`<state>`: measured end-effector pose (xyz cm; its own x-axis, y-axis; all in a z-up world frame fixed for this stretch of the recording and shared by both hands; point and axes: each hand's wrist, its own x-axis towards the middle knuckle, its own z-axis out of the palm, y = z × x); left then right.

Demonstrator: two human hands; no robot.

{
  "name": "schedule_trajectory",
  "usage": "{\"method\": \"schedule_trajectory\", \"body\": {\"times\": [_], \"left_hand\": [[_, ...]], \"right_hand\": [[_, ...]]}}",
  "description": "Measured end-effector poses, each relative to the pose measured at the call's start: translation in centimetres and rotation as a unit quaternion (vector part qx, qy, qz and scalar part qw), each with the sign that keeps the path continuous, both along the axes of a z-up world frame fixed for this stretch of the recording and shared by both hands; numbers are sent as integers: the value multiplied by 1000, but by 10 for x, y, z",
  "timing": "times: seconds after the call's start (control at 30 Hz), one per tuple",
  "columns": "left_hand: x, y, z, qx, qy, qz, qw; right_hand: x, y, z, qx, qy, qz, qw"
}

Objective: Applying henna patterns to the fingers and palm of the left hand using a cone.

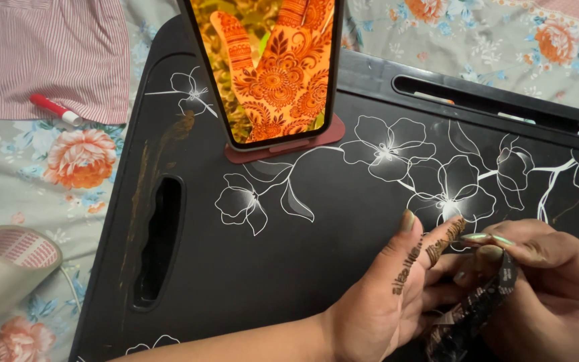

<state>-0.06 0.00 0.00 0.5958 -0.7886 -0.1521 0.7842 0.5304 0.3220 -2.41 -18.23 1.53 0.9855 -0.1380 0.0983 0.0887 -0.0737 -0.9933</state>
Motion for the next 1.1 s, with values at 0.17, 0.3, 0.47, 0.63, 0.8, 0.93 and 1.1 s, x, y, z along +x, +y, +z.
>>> {"method": "schedule_trajectory", "body": {"times": [0.17, 0.3, 0.47, 0.63, 0.8, 0.93, 1.1], "left_hand": [[2, 2, 3, 4, -1, -9, 1000], [2, 1, 2, -2, -9, -6, 1000], [2, 3, 4, 3, -13, -6, 1000], [2, 2, 1, 2, -9, -13, 1000], [1, -1, -2, 0, -1, -15, 1000], [0, -3, -4, -9, 11, -8, 1000], [0, -2, -4, -12, 7, -9, 1000]], "right_hand": [[0, 0, 0, -3, -4, 13, 1000], [-1, -2, -3, -5, -6, 12, 1000], [-1, -2, -2, -8, -1, 5, 1000], [-2, -5, -5, -44, -7, 7, 999], [-2, -9, -6, -39, -13, 17, 999], [-3, -17, -11, -5, -29, 61, 998], [-4, -27, -15, -9, -24, 79, 997]]}}
